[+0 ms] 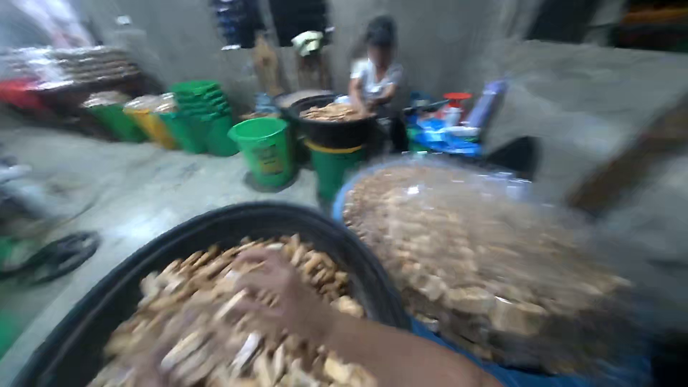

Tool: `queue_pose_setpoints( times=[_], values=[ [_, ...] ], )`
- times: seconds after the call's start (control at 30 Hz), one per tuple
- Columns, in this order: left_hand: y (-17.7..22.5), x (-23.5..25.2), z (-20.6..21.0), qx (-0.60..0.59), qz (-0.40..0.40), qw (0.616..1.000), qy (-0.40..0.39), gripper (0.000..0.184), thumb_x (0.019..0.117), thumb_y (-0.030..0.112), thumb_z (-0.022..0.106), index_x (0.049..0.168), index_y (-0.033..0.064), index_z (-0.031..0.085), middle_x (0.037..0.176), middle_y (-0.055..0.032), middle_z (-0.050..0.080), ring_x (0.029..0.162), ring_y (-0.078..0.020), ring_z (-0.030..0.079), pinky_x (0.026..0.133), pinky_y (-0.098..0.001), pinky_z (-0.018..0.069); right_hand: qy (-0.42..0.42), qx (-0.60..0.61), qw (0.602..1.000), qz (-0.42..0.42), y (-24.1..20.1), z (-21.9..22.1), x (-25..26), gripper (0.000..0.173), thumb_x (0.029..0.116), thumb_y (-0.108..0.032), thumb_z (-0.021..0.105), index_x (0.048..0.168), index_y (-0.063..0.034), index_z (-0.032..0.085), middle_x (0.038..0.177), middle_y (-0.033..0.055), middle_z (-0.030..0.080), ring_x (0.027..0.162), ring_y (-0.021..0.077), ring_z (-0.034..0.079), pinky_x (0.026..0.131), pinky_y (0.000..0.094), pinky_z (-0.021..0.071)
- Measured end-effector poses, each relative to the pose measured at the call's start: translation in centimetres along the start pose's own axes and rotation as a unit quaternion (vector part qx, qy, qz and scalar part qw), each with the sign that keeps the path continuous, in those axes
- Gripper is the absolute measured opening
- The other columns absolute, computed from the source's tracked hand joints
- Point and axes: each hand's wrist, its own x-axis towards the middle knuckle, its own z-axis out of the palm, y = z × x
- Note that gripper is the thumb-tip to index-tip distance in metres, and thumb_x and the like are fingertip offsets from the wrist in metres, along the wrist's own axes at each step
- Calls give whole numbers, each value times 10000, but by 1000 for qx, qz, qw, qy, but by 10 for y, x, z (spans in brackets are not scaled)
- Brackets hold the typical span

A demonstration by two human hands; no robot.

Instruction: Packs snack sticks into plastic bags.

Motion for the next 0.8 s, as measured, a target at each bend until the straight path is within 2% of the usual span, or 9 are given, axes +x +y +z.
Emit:
queue_pose_setpoints(
  times=[0.07, 0.13, 0.2, 0.33, 0.43, 0.57, 0.63, 0.73, 0.8],
  values=[
    [8, -11, 17, 42, -25, 998, 30, 445, 1112, 313, 236, 1102, 125, 640, 851, 32, 744, 727, -79, 712, 640, -273, 611, 0, -2, 999, -48, 8, 7, -3, 162, 918, -190, 740, 978, -48, 792, 1260, 267, 638, 1215, 295, 617, 1053, 352, 506],
    [13, -13, 24, 53, -50, 997, 32, 462, 1126, 316, 224, 1171, 67, 611, 882, -1, 730, 765, -107, 712, 684, -311, 617, -21, -21, 997, -71, 15, 8, -4, 232, 985, -290, 668, 1037, -94, 781, 1260, 232, 637, 1180, 232, 635, 1019, 319, 528],
    [11, -13, 21, 13, -46, 999, 16, 531, 1125, 328, 152, 1200, 40, 592, 929, -21, 739, 820, -120, 720, 741, -319, 618, -19, -23, 998, -57, 12, -1, -6, 288, 1022, -327, 614, 1062, -74, 747, 1239, 167, 648, 1190, 166, 614, 1024, 295, 511],
    [12, -6, 10, -37, 5, 997, 70, 626, 1120, 371, 72, 1232, 32, 587, 955, -42, 719, 849, -123, 710, 766, -320, 608, 28, 54, 998, -4, -2, -22, 0, 272, 1036, -436, 552, 1029, -221, 719, 1274, -101, 603, 1198, -2, 558, 989, 201, 502],
    [14, -7, 8, -29, 12, 996, 79, 598, 1124, 353, 97, 1241, 17, 578, 985, -54, 715, 872, -131, 706, 787, -327, 603, -38, 38, 998, -16, -12, -10, -2, 290, 1014, -484, 582, 1043, -238, 732, 1350, -50, 566, 1275, -1, 512, 1035, 192, 477],
    [17, -15, 12, -14, -23, 1000, 13, 591, 1124, 349, 107, 1256, 18, 578, 1019, -67, 717, 881, -153, 717, 783, -343, 614, -16, -43, 991, -127, 0, 12, -8, 264, 1029, -417, 589, 1196, -252, 709, 1380, 68, 539, 1311, 87, 508, 1081, 235, 446],
    [19, -15, 10, -22, -30, 999, -8, 607, 1122, 352, 93, 1246, 29, 592, 1021, -62, 726, 889, -149, 720, 789, -338, 616, -17, -60, 986, -154, -2, 7, -7, 276, 1040, -425, 564, 1223, -266, 697, 1403, 50, 538, 1335, 102, 498, 1095, 259, 445],
    [25, -17, 6, 2, -22, 999, -24, 557, 1126, 308, 124, 1216, 37, 602, 1007, -39, 724, 890, -118, 712, 796, -309, 606, 17, -100, 973, -207, -14, -3, -6, 260, 1041, -456, 553, 1242, -333, 663, 1421, -69, 481, 1386, 67, 421, 1127, 258, 396],
    [26, -21, 7, 6, -19, 999, -41, 555, 1127, 294, 136, 1204, 30, 619, 990, -29, 728, 893, -104, 709, 812, -300, 604, -9, -106, 970, -220, -13, -1, -2, 258, 1040, -456, 557, 1243, -338, 663, 1422, -45, 492, 1401, 102, 408, 1149, 291, 368]
  ],
)
